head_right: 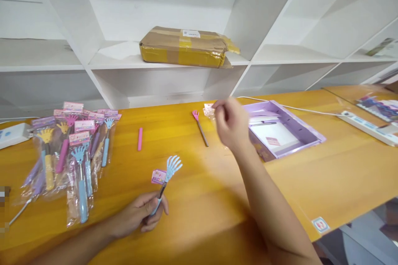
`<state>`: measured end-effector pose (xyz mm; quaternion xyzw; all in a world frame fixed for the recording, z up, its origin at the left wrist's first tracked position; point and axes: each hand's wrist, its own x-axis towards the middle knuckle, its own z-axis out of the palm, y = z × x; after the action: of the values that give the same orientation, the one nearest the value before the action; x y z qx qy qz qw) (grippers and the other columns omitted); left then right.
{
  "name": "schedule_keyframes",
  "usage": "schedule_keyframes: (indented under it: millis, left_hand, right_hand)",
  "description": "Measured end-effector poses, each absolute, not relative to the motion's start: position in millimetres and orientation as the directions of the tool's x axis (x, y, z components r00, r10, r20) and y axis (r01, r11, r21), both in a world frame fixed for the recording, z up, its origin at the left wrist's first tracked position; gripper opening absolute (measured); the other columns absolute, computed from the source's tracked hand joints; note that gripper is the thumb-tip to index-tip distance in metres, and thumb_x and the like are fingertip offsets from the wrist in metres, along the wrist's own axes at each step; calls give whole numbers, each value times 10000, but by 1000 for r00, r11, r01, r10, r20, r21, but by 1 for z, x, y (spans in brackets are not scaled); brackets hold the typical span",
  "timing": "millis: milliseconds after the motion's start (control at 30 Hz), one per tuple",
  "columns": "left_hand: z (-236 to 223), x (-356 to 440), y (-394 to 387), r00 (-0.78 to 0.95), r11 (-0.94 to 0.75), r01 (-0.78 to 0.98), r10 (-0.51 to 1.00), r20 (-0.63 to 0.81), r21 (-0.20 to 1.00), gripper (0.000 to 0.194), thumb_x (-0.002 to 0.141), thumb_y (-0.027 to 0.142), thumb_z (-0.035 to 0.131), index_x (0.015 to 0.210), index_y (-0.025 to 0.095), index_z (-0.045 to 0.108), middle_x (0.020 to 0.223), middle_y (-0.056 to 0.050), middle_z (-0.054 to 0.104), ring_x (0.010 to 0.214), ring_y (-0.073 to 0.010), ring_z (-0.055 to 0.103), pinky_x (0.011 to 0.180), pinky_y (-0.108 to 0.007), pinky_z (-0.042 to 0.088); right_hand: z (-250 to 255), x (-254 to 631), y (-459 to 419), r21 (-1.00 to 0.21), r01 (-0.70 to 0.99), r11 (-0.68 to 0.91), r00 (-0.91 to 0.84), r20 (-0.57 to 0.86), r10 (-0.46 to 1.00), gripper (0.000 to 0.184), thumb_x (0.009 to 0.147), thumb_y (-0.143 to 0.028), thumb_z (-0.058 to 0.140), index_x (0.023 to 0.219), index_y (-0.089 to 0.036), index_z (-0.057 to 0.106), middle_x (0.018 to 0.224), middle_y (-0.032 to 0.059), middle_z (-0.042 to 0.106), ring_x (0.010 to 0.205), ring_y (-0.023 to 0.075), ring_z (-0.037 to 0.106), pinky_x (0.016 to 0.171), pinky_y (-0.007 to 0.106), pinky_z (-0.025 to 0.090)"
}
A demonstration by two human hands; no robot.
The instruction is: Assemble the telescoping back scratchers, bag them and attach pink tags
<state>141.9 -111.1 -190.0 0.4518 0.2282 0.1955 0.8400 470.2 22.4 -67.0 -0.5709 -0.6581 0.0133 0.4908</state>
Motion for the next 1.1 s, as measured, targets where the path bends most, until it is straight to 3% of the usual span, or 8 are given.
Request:
schedule_keyframes:
  millis: [67, 167, 267, 333, 467, 600, 700, 1100]
  left_hand:
    - [-193, 142, -112, 819, 497, -136, 544, -185, 857, 572, 1022, 699, 514, 1075, 138, 610, 642, 88, 374, 471, -61, 300, 495, -244, 234]
    - [-194, 143, -116, 781, 435, -103, 592, -199, 894, 561, 1033, 695, 483, 1096, 148, 591, 651, 91, 349, 507, -76, 258, 516, -250, 232]
    - [-188, 146, -122, 647, 237, 95, 723, -241, 967, 350, 1019, 531, 593, 1008, 183, 560, 708, 69, 397, 593, -95, 327, 573, -242, 282]
    - [-181, 148, -125, 591, 65, 293, 771, -235, 954, 197, 956, 349, 657, 912, 195, 541, 738, 50, 466, 642, -106, 403, 609, -243, 318]
    - [-167, 149, -127, 616, -291, 610, 759, -211, 737, 44, 893, 197, 605, 852, 189, 616, 744, -16, 636, 642, -163, 548, 610, -280, 336]
    - [-153, 145, -117, 559, -458, 807, 795, -233, 373, 209, 980, 224, 520, 952, 168, 719, 882, -135, 769, 762, -276, 700, 658, -327, 421]
    - [-144, 143, -108, 551, -510, 834, 779, -297, 210, 245, 982, 185, 506, 965, 161, 750, 883, -150, 789, 773, -293, 734, 649, -327, 451]
    - [-159, 112, -82, 653, -654, 753, 756, 36, 69, 191, 857, 97, 547, 741, 172, 678, 629, -86, 664, 564, -189, 575, 547, -283, 347]
  right_hand:
    - [-89, 452, 6, -560, 747, 358, -10, 529, 849, 206, 1017, -380, 545, 941, -235, 671, 857, 46, 673, 737, 202, 598, 735, 336, 452]
    - [-131, 428, -23, -739, 559, 375, -171, 340, 925, 514, 1090, -603, 385, 816, -226, 602, 716, 26, 585, 659, 188, 514, 657, 323, 390]
    - [-164, 400, -60, -894, 223, 388, -313, 311, 897, 737, 1024, -834, 86, 695, -243, 379, 618, -18, 341, 563, 165, 297, 549, 320, 254]
    - [-176, 380, -84, -900, 149, 410, -385, 329, 862, 742, 983, -895, 128, 675, -245, 309, 601, -25, 285, 547, 159, 256, 532, 317, 231]
    - [-178, 348, -114, -899, 131, 417, -544, 286, 789, 608, 1040, -634, 560, 655, -218, 340, 602, -46, 336, 534, 109, 325, 529, 276, 243]
    - [-173, 337, -120, -945, 98, 312, -595, 196, 779, 535, 1125, -515, 443, 690, -206, 418, 657, -36, 424, 573, 100, 374, 556, 263, 302]
    - [-170, 337, -121, -949, 70, 306, -583, 210, 785, 515, 1150, -495, 345, 719, -216, 378, 667, -34, 377, 589, 113, 354, 576, 283, 310]
    - [-175, 342, -119, -898, 102, 428, -471, 335, 816, 459, 1132, -393, 347, 706, -241, 269, 614, -36, 304, 512, 126, 295, 542, 325, 232]
